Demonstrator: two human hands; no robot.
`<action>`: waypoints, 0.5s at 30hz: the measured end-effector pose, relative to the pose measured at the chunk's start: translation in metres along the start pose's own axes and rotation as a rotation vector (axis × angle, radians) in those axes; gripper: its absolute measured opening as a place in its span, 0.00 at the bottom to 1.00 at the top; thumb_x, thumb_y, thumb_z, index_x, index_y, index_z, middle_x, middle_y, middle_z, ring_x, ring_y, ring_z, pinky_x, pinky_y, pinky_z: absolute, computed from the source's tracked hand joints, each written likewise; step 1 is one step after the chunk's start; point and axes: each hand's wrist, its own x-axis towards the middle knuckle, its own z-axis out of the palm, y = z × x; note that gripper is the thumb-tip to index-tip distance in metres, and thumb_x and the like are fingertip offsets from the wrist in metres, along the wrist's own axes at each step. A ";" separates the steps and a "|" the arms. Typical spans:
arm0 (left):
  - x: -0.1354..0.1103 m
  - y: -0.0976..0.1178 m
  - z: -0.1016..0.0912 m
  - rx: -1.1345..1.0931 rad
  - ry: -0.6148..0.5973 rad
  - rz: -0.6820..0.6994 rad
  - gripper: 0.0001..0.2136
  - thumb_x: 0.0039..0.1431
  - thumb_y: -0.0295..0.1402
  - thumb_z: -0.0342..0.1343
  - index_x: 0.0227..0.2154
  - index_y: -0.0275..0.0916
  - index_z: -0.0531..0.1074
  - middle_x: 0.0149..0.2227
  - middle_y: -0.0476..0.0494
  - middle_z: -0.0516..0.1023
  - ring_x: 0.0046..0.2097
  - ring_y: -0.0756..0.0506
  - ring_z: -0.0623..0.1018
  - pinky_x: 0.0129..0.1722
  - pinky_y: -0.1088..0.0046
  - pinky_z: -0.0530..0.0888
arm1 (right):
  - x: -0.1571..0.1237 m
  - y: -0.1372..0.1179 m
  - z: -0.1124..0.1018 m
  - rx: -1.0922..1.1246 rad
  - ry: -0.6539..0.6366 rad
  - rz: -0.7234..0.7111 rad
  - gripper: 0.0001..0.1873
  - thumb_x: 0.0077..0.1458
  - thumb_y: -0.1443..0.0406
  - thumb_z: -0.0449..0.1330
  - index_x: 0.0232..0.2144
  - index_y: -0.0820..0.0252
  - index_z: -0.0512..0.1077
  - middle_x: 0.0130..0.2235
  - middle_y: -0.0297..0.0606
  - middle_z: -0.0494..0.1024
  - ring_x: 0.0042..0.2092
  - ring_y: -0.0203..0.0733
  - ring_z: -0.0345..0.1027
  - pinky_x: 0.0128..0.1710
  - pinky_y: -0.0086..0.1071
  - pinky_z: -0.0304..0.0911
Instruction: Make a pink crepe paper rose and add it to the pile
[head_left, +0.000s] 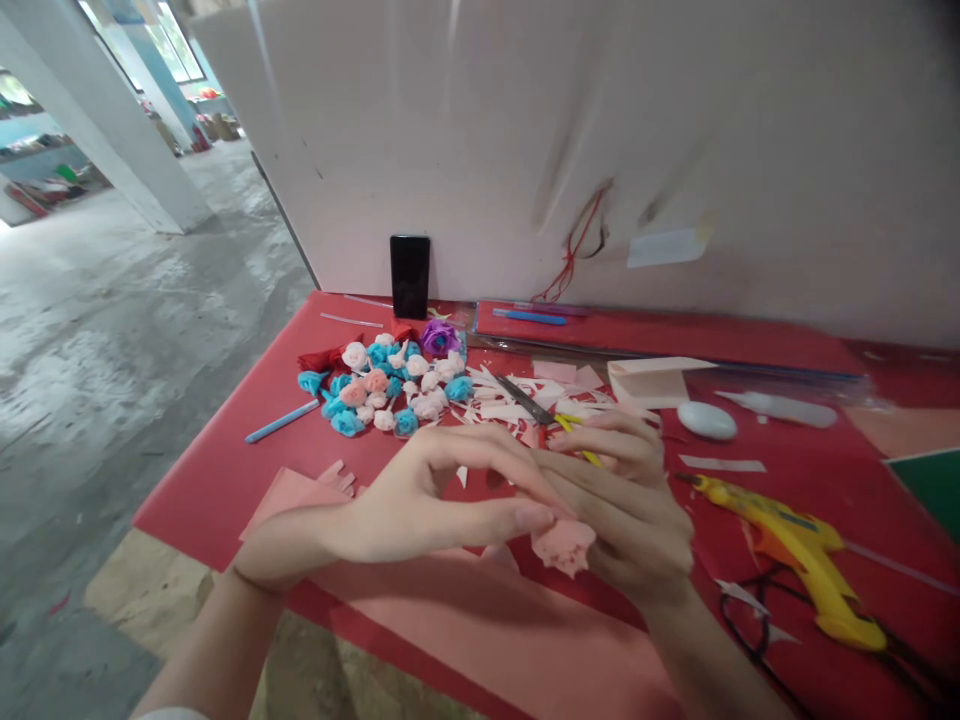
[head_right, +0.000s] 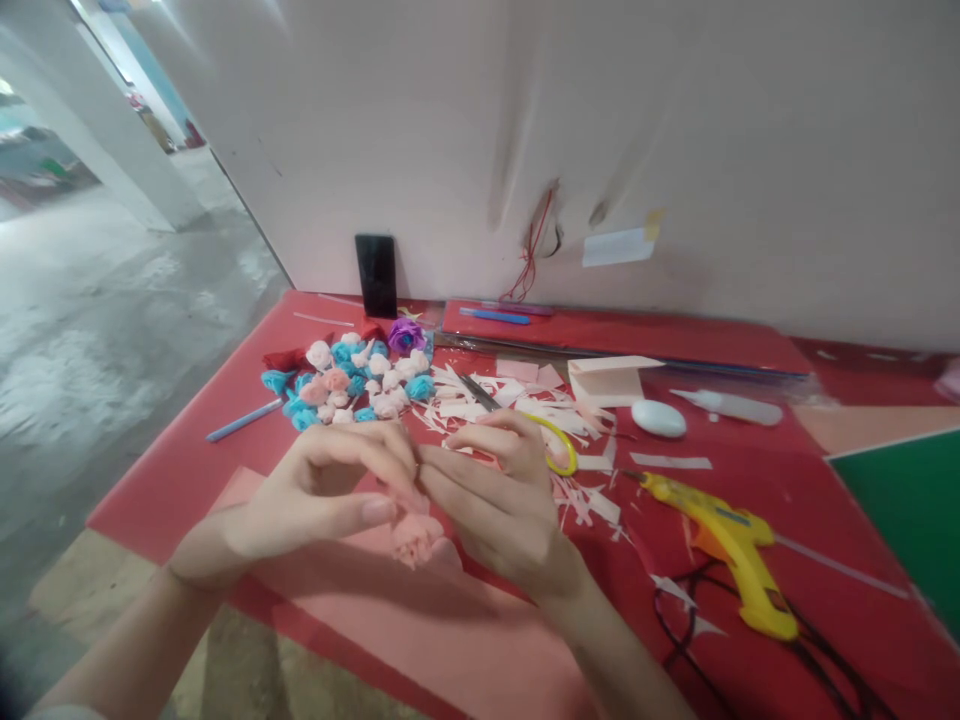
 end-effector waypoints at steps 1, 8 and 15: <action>0.000 0.000 0.000 0.019 0.004 0.002 0.04 0.53 0.23 0.60 0.29 0.36 0.78 0.30 0.48 0.77 0.35 0.53 0.75 0.40 0.80 0.72 | 0.001 0.000 0.000 0.000 0.003 -0.002 0.14 0.66 0.66 0.46 0.34 0.58 0.70 0.27 0.37 0.80 0.35 0.41 0.67 0.38 0.40 0.63; -0.001 -0.003 -0.001 0.067 -0.001 0.018 0.03 0.54 0.24 0.60 0.28 0.36 0.78 0.29 0.47 0.77 0.34 0.52 0.75 0.38 0.78 0.73 | 0.003 -0.001 -0.001 0.004 -0.018 -0.006 0.15 0.66 0.67 0.45 0.34 0.58 0.70 0.27 0.37 0.80 0.35 0.41 0.68 0.38 0.40 0.64; -0.001 -0.004 -0.001 0.076 0.043 0.028 0.04 0.55 0.25 0.59 0.27 0.37 0.78 0.25 0.48 0.75 0.29 0.53 0.71 0.33 0.76 0.70 | 0.003 -0.001 -0.001 0.036 -0.020 0.000 0.16 0.66 0.65 0.44 0.33 0.59 0.71 0.28 0.37 0.80 0.34 0.41 0.68 0.37 0.40 0.66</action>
